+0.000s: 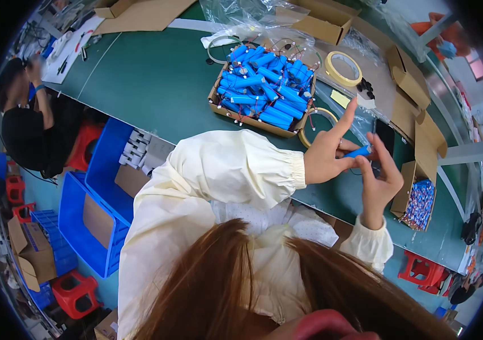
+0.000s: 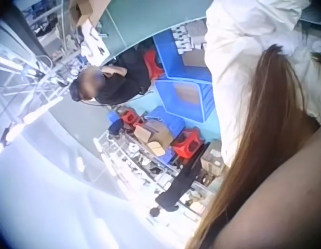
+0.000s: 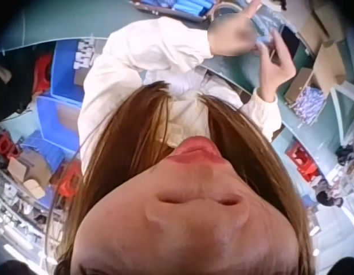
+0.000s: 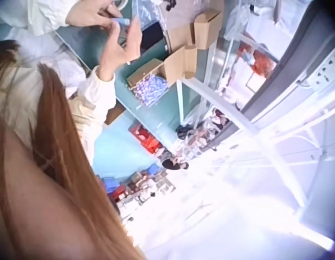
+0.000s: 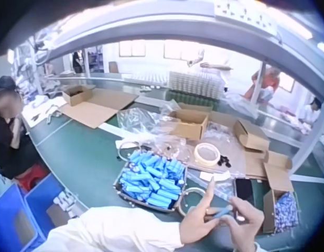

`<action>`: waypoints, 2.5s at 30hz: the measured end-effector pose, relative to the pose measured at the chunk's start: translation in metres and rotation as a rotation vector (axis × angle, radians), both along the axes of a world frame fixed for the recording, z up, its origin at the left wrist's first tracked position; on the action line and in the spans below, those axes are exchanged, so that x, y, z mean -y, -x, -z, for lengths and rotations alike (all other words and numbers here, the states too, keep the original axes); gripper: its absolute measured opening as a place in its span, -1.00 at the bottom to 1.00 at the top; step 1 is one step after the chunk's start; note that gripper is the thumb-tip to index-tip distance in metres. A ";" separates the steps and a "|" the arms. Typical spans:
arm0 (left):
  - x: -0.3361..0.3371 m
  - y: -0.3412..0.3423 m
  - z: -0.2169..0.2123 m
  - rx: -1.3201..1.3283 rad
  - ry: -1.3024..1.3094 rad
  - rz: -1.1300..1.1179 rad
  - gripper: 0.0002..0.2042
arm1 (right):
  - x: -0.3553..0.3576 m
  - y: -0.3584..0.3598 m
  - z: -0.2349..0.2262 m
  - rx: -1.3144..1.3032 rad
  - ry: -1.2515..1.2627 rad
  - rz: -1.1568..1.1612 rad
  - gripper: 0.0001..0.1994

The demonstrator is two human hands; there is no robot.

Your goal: Apply small strips of adhesive tape to the ends of cylindrical batteries.

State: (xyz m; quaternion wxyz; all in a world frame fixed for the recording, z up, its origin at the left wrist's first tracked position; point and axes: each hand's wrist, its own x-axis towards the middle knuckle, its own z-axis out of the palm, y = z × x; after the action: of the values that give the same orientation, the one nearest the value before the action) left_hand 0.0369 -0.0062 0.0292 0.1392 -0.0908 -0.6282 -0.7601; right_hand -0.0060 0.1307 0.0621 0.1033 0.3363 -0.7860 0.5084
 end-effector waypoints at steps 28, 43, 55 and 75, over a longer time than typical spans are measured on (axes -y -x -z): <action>-0.010 0.004 0.016 0.180 0.100 0.092 -0.90 | 0.204 0.078 -0.042 0.090 -0.420 -0.493 -0.78; -0.010 0.006 0.019 0.205 0.173 0.170 -0.88 | 0.180 0.057 -0.045 -0.330 -0.408 -0.408 -0.81; -0.009 0.007 0.020 0.211 0.069 0.143 -0.91 | 0.148 0.053 -0.031 -0.643 -0.384 -0.467 -0.75; 0.000 0.007 0.004 0.130 -0.224 0.234 -0.80 | -0.026 0.038 -0.009 0.273 -0.093 -0.313 -0.88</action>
State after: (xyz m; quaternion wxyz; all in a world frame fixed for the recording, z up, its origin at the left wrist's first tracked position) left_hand 0.0297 -0.0063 0.0249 0.0183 -0.0978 -0.5323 -0.8407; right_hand -0.0440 0.1566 0.0711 -0.1001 0.3867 -0.7534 0.5224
